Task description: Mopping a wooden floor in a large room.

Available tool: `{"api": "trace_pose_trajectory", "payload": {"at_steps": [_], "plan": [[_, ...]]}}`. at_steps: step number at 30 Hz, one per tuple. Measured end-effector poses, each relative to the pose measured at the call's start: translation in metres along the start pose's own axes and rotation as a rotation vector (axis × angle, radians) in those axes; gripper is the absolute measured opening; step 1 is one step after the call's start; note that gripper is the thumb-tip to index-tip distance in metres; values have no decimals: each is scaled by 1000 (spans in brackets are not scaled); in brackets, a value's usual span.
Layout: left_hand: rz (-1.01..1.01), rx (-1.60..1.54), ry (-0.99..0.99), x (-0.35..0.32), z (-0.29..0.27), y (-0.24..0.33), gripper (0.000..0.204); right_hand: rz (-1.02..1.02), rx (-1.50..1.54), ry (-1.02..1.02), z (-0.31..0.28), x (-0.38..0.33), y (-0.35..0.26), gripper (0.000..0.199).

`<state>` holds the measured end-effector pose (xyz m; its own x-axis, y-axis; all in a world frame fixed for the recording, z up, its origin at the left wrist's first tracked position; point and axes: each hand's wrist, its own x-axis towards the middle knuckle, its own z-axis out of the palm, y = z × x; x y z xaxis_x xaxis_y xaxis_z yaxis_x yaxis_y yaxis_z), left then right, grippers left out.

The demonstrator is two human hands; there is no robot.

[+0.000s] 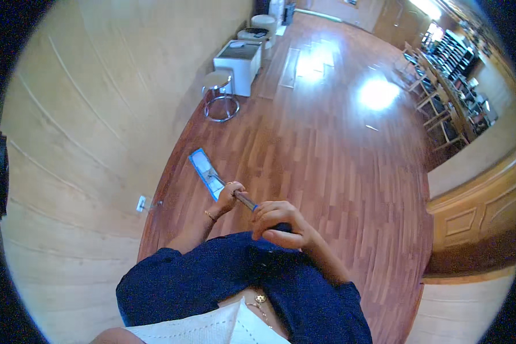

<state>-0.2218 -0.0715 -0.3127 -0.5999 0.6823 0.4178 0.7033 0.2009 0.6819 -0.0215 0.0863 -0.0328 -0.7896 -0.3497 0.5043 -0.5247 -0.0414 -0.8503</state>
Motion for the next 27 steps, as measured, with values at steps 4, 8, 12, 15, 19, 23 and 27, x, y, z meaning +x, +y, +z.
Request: {"api": "trace_pose_trajectory", "payload": {"at_steps": [4,8,12,15,19,23,27], "plan": [[100,-45,-16,16,16,-41,16,57,-102,112,14,-4,17,20],[-51,-186,-287,39,21,-69,21,102,-151,259,20,2,13,17],[-74,-254,-566,79,14,-13,7,143,-155,452,17,21,-22,24],[-68,-489,-536,72,21,26,13,-103,-393,319,11,35,-47,27],[-102,-695,-430,71,-35,157,7,-291,-468,188,0,48,-73,27],[-25,-730,-798,63,-11,121,31,-369,-429,40,19,76,-92,32],[-77,-876,-542,43,-109,148,47,-89,-489,-32,17,79,-48,32]]}}
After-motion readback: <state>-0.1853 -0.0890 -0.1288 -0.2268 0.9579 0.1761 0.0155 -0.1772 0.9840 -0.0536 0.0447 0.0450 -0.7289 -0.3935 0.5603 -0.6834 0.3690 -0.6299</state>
